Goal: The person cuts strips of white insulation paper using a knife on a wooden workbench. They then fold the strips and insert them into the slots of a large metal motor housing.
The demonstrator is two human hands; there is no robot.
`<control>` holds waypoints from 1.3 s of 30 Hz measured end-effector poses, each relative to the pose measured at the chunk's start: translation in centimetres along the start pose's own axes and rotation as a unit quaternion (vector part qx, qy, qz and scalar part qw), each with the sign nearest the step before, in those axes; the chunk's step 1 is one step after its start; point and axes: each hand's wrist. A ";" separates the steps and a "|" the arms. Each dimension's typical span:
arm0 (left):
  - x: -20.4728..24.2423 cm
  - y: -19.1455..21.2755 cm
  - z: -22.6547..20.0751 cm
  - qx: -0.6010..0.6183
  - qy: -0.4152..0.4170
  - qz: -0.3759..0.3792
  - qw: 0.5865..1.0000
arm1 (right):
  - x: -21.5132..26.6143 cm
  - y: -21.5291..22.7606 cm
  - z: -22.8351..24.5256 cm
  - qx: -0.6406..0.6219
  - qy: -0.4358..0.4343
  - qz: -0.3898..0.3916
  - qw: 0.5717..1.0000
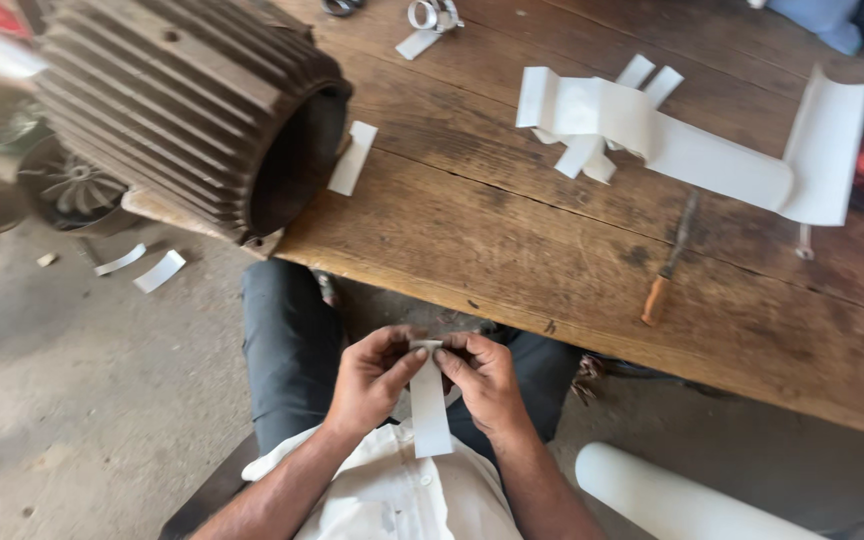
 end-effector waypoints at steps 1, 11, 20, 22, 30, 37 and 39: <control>0.1 0.2 0.1 0.009 0.004 0.007 1.000 | 0.1 0.1 0.0 -0.010 -0.009 -0.005 1.000; -1.1 2.0 -3.4 -0.201 -0.158 0.094 0.962 | 0.2 0.0 0.9 -0.022 0.006 0.019 1.000; -1.4 0.5 -5.6 -0.174 -0.060 0.079 0.980 | -0.6 -0.7 4.1 0.149 0.174 0.034 0.973; -1.5 0.4 -5.7 -0.153 -0.086 0.081 0.981 | -0.6 -1.1 4.8 0.187 0.191 0.033 0.963; -2.4 0.0 -5.8 -0.186 -0.094 0.089 0.974 | -0.9 -1.0 6.0 0.191 0.198 0.024 0.961; -3.0 -0.9 -6.4 -0.218 -0.107 0.090 0.966 | -1.2 -0.8 6.1 0.199 0.222 0.002 0.955; -2.9 -1.2 -6.5 -0.225 -0.144 0.100 0.958 | -0.8 -0.4 5.8 0.235 0.243 -0.005 0.941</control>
Point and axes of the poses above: each hand's wrist, its own x-axis away from the middle knuckle, its own y-axis out of the back of the hand, z = x × y, and after that the axes turned 4 degrees about -x, right-handed
